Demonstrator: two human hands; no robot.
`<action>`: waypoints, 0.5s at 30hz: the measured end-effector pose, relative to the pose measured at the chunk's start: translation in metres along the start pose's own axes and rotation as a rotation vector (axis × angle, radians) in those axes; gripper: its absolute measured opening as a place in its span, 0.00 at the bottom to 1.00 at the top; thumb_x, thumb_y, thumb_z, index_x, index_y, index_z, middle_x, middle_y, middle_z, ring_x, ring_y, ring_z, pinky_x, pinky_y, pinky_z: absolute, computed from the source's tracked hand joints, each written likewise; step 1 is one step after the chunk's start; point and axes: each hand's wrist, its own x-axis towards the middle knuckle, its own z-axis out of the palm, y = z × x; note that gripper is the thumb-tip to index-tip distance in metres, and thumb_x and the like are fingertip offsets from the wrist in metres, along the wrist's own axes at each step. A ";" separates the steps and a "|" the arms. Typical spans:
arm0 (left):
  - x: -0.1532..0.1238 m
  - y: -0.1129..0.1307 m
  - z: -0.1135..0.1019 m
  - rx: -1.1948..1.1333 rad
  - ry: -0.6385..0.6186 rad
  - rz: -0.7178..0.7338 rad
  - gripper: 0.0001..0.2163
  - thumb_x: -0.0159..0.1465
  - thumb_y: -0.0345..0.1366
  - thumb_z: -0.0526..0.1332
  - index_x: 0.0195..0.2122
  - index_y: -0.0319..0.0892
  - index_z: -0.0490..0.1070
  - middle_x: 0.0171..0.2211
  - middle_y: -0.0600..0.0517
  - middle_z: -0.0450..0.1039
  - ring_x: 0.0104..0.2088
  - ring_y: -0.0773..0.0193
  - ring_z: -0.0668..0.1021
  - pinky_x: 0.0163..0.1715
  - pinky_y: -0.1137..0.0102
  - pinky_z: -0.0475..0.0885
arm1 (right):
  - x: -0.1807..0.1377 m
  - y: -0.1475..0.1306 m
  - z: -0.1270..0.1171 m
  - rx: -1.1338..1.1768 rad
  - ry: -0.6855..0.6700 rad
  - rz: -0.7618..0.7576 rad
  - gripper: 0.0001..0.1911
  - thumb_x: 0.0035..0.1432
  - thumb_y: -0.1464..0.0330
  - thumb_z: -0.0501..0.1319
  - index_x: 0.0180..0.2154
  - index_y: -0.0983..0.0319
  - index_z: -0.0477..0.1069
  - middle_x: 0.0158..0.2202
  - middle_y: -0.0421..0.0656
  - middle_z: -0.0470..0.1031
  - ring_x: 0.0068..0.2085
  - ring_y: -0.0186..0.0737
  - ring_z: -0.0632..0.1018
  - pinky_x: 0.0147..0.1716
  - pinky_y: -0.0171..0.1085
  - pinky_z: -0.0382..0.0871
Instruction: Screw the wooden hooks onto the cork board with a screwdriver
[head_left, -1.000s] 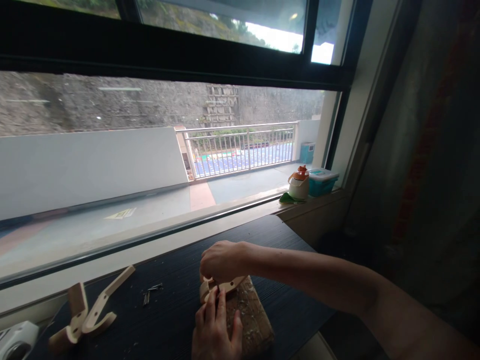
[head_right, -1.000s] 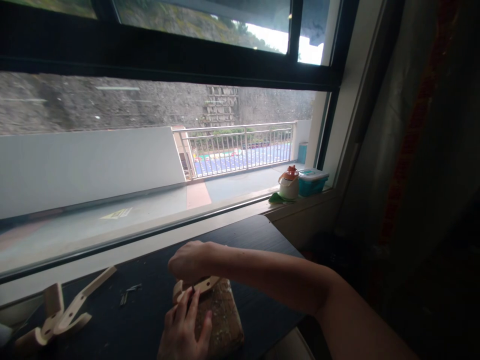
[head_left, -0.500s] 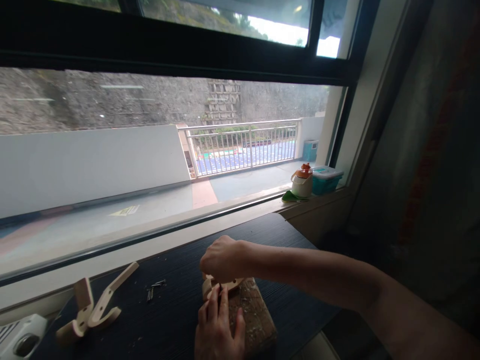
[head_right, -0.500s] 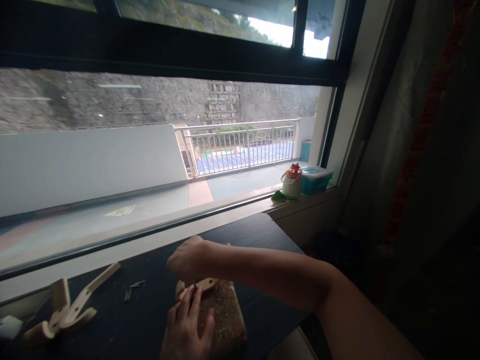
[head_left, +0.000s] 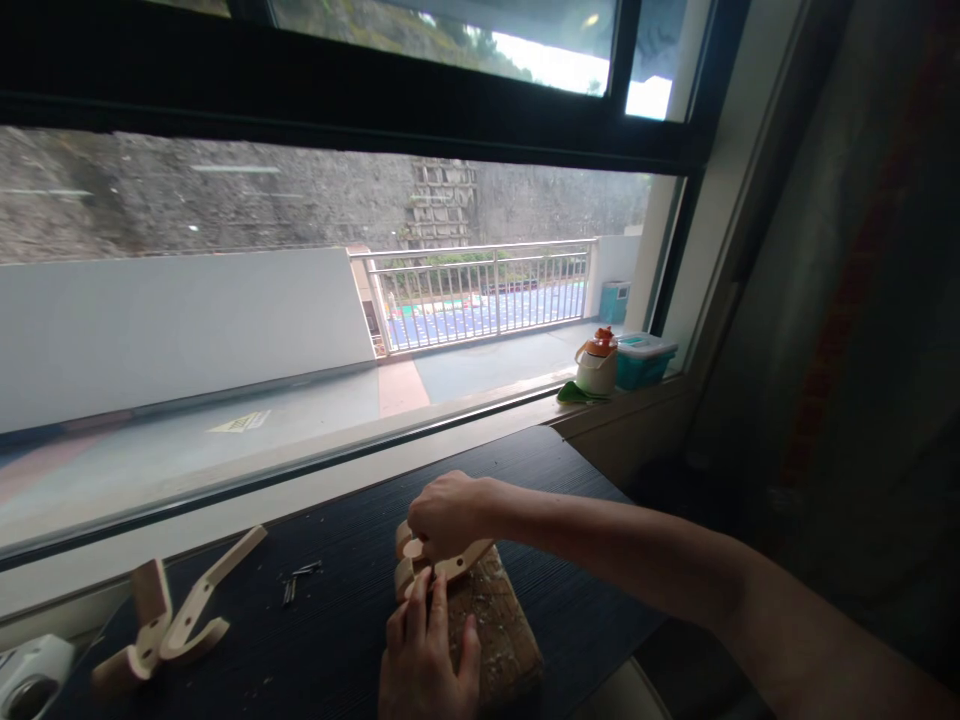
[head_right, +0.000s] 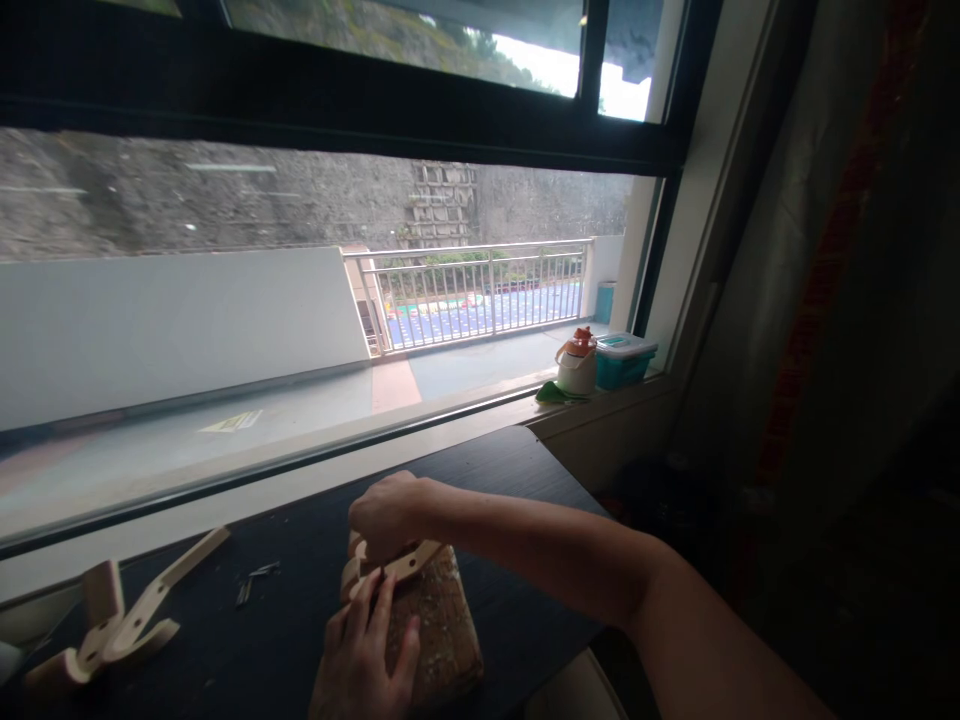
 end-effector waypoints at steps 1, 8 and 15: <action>0.000 0.000 0.000 0.004 0.002 0.002 0.20 0.61 0.38 0.55 0.54 0.36 0.66 0.54 0.44 0.67 0.48 0.55 0.69 0.41 0.64 0.70 | -0.002 -0.001 -0.002 -0.005 -0.003 0.006 0.16 0.54 0.60 0.56 0.38 0.63 0.75 0.39 0.48 0.78 0.40 0.46 0.78 0.31 0.38 0.71; 0.000 0.002 0.000 0.023 0.006 -0.001 0.19 0.62 0.38 0.55 0.53 0.36 0.67 0.53 0.44 0.68 0.47 0.55 0.70 0.39 0.65 0.71 | -0.003 -0.009 -0.017 -0.032 -0.019 -0.077 0.14 0.50 0.69 0.60 0.41 0.60 0.75 0.40 0.43 0.78 0.41 0.44 0.77 0.29 0.37 0.69; -0.003 0.000 0.000 0.005 -0.014 -0.019 0.20 0.62 0.39 0.55 0.54 0.37 0.66 0.53 0.45 0.68 0.48 0.55 0.70 0.39 0.64 0.71 | 0.012 -0.010 -0.005 -0.002 0.003 -0.077 0.13 0.52 0.67 0.59 0.39 0.63 0.75 0.38 0.46 0.78 0.39 0.44 0.78 0.26 0.36 0.69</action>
